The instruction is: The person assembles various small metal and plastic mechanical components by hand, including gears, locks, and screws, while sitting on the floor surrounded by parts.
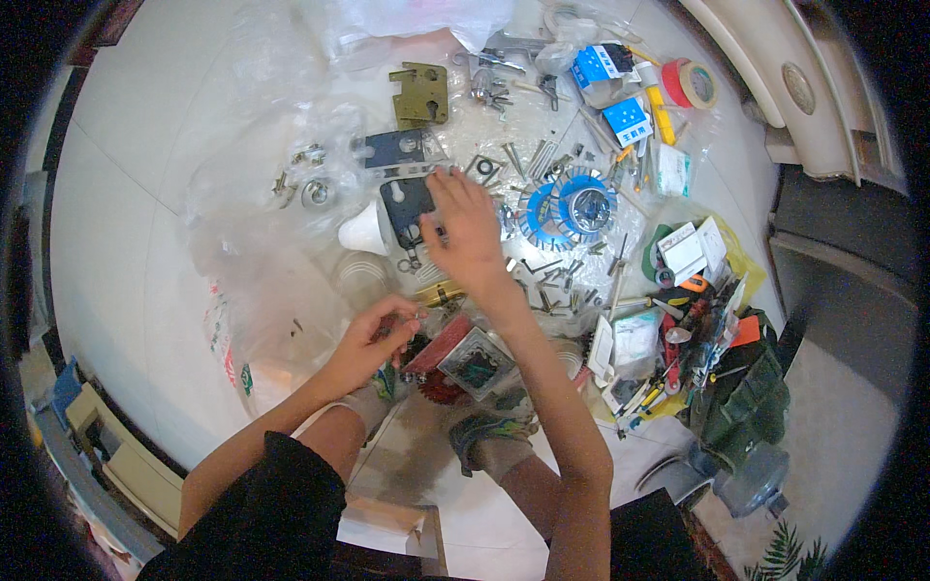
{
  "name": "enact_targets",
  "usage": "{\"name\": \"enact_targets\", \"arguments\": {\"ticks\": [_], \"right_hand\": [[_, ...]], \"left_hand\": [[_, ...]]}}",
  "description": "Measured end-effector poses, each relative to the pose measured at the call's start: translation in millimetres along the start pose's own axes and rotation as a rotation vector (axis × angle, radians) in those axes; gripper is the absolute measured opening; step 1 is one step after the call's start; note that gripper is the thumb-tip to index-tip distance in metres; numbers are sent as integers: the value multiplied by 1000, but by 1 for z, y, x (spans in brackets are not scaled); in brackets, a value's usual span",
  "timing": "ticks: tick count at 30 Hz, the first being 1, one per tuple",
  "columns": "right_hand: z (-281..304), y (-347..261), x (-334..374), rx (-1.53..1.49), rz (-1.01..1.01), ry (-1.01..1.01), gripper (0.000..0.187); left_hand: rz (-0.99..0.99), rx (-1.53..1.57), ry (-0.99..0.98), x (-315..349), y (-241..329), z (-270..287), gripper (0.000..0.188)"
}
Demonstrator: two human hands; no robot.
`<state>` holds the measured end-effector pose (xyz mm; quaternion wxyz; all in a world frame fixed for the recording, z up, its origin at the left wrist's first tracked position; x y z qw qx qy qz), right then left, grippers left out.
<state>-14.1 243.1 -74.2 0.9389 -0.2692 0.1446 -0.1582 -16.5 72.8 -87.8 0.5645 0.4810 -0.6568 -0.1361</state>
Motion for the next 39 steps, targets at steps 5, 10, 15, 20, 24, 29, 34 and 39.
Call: {"name": "enact_targets", "arguments": {"ticks": [5, 10, 15, 20, 24, 29, 34, 39], "right_hand": [[-10, -22, 0, -87, 74, 6, 49], [5, -17, -1, -183, -1, 68, 45], [36, 30, -6, -58, -151, 219, 40], [69, 89, -31, 77, -175, 274, 45], [62, 112, -57, 26, -33, 255, 52], [37, 115, -54, 126, -25, 224, 55], [36, 87, -35, 79, -44, 101, 58], [39, 83, -13, -33, -67, 39, 52]], "left_hand": [[32, 6, -16, 0, -1, -1, 14], [41, 13, 2, 1, 0, -1, 13], [37, 35, -3, 2, 0, 2, 11], [28, 40, -17, 0, 4, -2, 11], [16, 9, -16, -2, 1, 0, 13], [25, 9, -6, 1, 1, 2, 14], [67, 57, -4, 2, 2, 1, 13], [48, 0, -10, -1, -2, -1, 13]]}}
Point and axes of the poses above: each hand's wrist, its own x-axis away from the middle knuckle, its own z-axis out of the back of the hand, y = z × x, the point moved 8 cm from there along -x, towards the middle knuckle, and after that the axes turned 7 degrees about z, right-handed, at the moved point
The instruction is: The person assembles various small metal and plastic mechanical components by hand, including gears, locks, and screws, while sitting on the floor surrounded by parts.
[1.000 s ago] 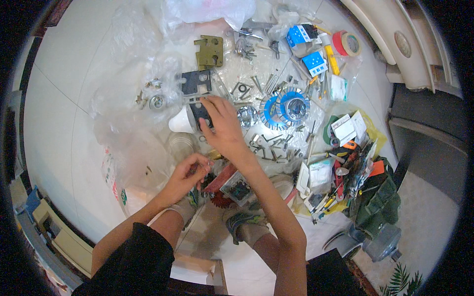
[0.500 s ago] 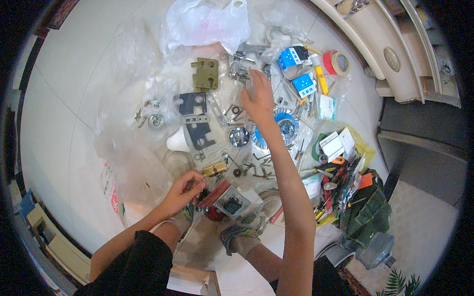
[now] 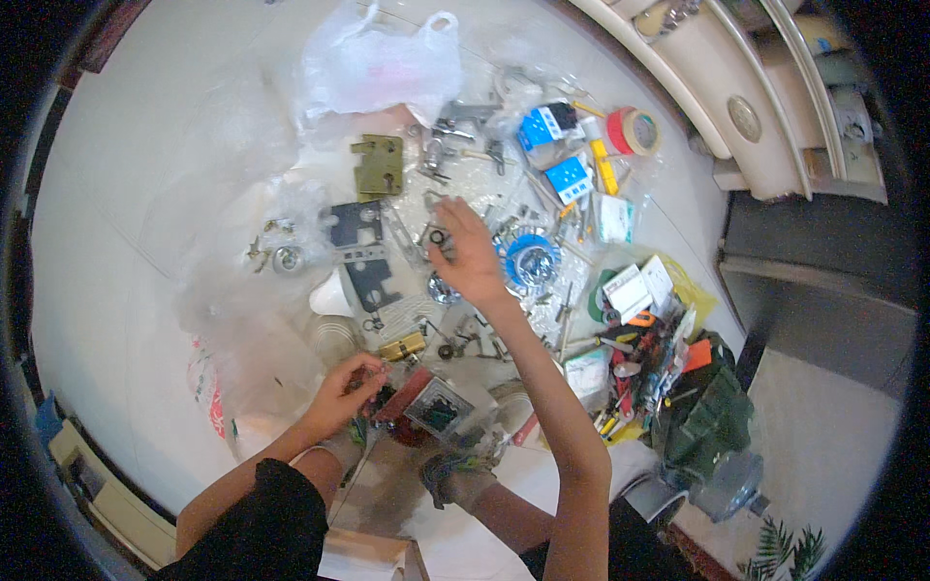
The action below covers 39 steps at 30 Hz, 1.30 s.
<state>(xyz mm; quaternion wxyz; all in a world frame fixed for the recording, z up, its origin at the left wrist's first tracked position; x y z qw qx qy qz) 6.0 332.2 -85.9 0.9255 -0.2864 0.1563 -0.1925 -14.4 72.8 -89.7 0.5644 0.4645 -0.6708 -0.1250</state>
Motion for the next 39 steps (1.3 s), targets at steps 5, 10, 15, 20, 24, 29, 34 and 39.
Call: {"name": "enact_targets", "arguments": {"ticks": [5, 10, 15, 20, 24, 29, 34, 39], "right_hand": [[-5, -19, 4, -94, 69, -123, 49], [24, -27, 11, -61, 171, -164, 50], [83, 10, 34, -19, 20, 17, 42], [143, 83, 88, -12, -272, -17, 41], [133, 141, 125, -203, -549, -72, 46], [124, 128, 130, -48, -358, -103, 55], [113, 90, 145, 104, -191, -165, 59], [114, 67, 170, 92, -238, -276, 61]], "left_hand": [[45, 17, 11, 0, -2, 4, 12], [49, 12, 22, 0, 0, -3, 12], [75, -15, 22, 1, -3, 1, 12], [22, 11, 21, -1, 3, -3, 13], [42, -50, 35, -2, -2, -3, 14], [3, -194, 38, -2, -1, -4, 16], [18, -125, 56, 0, 0, -3, 16], [11, -125, 51, -2, -2, -3, 15]]}}
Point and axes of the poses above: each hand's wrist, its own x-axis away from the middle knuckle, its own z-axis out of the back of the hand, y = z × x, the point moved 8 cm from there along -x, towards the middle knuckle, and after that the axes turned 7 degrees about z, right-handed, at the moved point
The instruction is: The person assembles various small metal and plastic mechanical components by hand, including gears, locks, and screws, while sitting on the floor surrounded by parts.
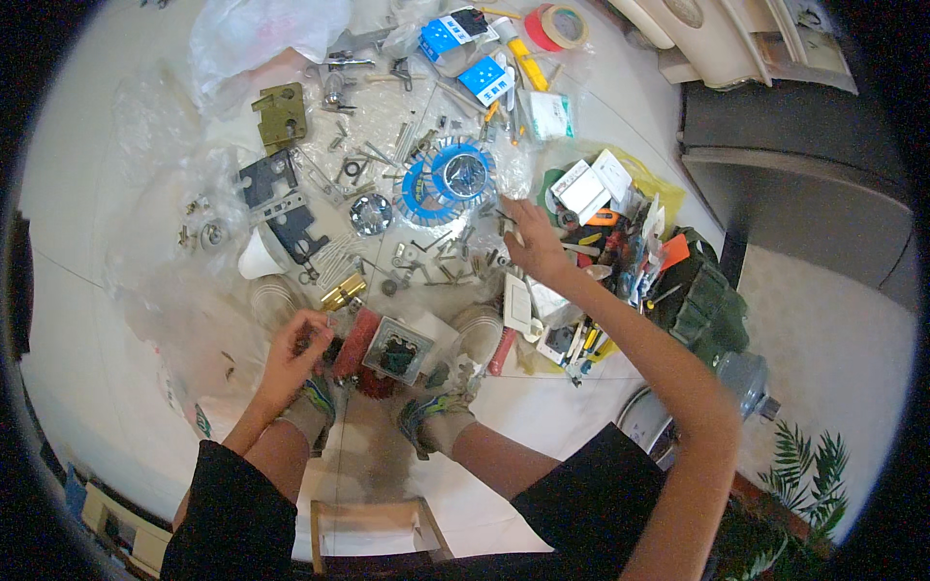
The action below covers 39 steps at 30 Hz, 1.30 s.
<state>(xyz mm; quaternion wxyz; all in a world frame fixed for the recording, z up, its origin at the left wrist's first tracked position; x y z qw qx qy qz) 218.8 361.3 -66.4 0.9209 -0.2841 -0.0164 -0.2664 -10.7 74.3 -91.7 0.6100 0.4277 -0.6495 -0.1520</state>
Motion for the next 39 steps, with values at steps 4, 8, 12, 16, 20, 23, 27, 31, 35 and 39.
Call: {"name": "enact_targets", "arguments": {"ticks": [4, 8, 12, 16, 20, 23, 27, 31, 35, 39], "right_hand": [[5, -39, 56, 35, -3, -142, 56], [16, -88, 127, -347, -286, -409, 49], [18, -100, 189, -595, -552, -482, 39], [-7, -77, 167, -751, -574, -118, 25], [-16, -55, 99, -586, -275, 358, 24], [-26, -68, 58, -191, -132, 281, 24], [-47, -57, 56, 10, -60, 189, 24], [-51, -46, 77, 38, -100, 280, 22], [-51, -44, 84, 36, -168, 291, 21], [-51, -46, 87, 35, -127, 306, 23]], "left_hand": [[8, 89, 12, 0, 4, 2, 14], [66, 91, 57, 3, 0, 6, 14], [-1, 109, 39, 0, 7, -1, 14], [39, 70, 34, 0, 3, 0, 14], [74, -16, 75, 0, 8, 0, 15], [85, -118, 85, -1, 5, -3, 16], [26, -120, 108, -6, 3, -9, 16], [51, -131, 113, -9, -1, -9, 16], [61, -174, 126, -7, 0, -10, 17], [61, -172, 112, -8, -2, -11, 18]]}}
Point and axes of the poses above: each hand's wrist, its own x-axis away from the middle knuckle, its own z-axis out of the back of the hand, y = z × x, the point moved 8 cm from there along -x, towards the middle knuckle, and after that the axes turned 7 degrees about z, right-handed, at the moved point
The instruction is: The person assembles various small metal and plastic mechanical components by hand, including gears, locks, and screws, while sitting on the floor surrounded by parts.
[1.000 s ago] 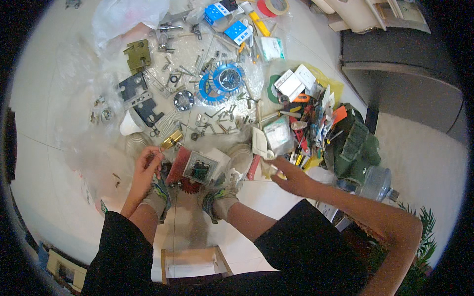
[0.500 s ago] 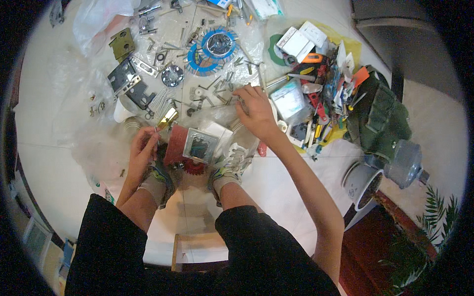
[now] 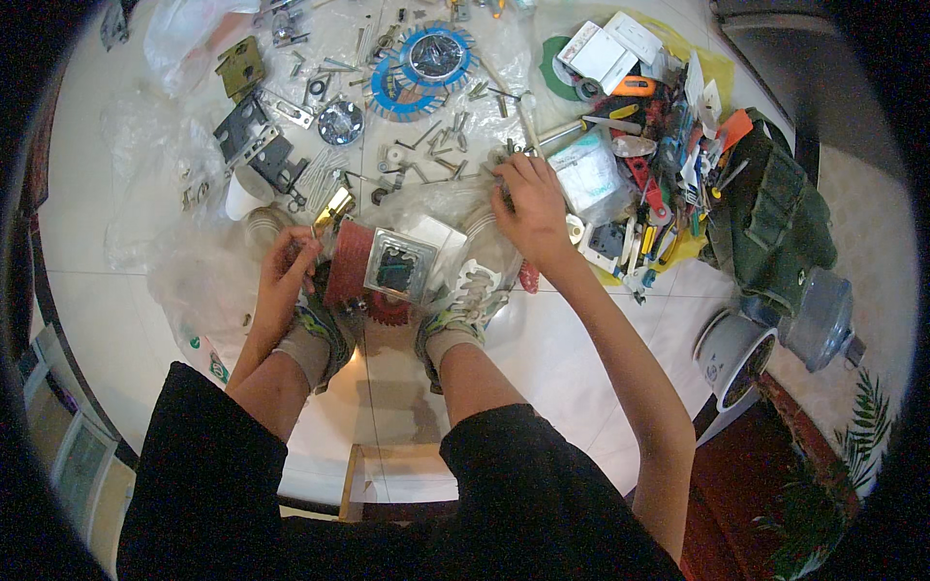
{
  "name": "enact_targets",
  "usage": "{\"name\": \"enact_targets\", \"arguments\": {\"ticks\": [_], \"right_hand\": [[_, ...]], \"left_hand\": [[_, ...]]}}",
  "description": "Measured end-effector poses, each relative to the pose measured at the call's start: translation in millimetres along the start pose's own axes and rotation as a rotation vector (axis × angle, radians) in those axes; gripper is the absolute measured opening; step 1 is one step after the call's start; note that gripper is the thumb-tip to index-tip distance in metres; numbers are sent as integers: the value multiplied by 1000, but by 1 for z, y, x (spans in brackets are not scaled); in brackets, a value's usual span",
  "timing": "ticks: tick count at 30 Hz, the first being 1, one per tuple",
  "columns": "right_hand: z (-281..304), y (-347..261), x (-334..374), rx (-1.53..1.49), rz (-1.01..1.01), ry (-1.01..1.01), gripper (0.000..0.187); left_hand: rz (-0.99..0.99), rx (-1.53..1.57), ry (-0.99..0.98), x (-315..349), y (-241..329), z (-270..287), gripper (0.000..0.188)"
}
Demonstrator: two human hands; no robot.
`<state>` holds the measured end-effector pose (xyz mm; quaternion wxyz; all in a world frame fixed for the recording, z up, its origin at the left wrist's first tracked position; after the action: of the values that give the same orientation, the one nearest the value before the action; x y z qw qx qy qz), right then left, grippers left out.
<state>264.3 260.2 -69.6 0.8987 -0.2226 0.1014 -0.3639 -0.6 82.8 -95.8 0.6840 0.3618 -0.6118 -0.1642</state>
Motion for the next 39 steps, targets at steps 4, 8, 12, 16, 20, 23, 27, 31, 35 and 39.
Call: {"name": "enact_targets", "arguments": {"ticks": [4, 8, 12, 16, 20, 23, 27, 31, 35, 39], "right_hand": [[2, 3, 2, -27, 28, -47, 24], [2, 3, -9, -148, 11, -95, 25], [10, 2, -39, -81, 52, -24, 28], [-16, 7, -72, -504, -70, -23, 27], [-29, -19, -80, -119, 113, -135, 29], [-23, -32, -67, -111, 105, -117, 34], [-21, -47, -49, -165, 195, -156, 36], [-50, -81, -23, -298, 137, -378, 36], [-36, -91, -11, -315, 105, -308, 39], [-33, -98, -2, -321, 122, -316, 47]], "left_hand": [[-18, 30, -9, -1, 2, -3, 18], [-42, 28, 17, 3, 8, 5, 15], [30, 127, 17, -1, 8, 12, 22], [111, 184, -9, 0, 11, 9, 31], [115, 177, -24, 6, 17, 11, 33], [149, 214, 27, 4, 13, 22, 35], [189, 339, 66, 4, 12, 25, 35], [173, 355, 75, 1, 6, 27, 33], [98, 254, 54, -4, 0, 24, 23], [-200, 207, -57, -2, 17, 12, 14]]}}
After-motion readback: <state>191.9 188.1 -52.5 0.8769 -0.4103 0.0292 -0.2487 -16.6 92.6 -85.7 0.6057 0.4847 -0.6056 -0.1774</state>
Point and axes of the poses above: each hand's wrist, its own x-axis away from the middle knuckle, its own z-axis out of the back of the hand, y = z × x, the point moved 8 cm from there along -x, towards the middle knuckle, and after that the axes turned 7 degrees about z, right-handed, at the moved point
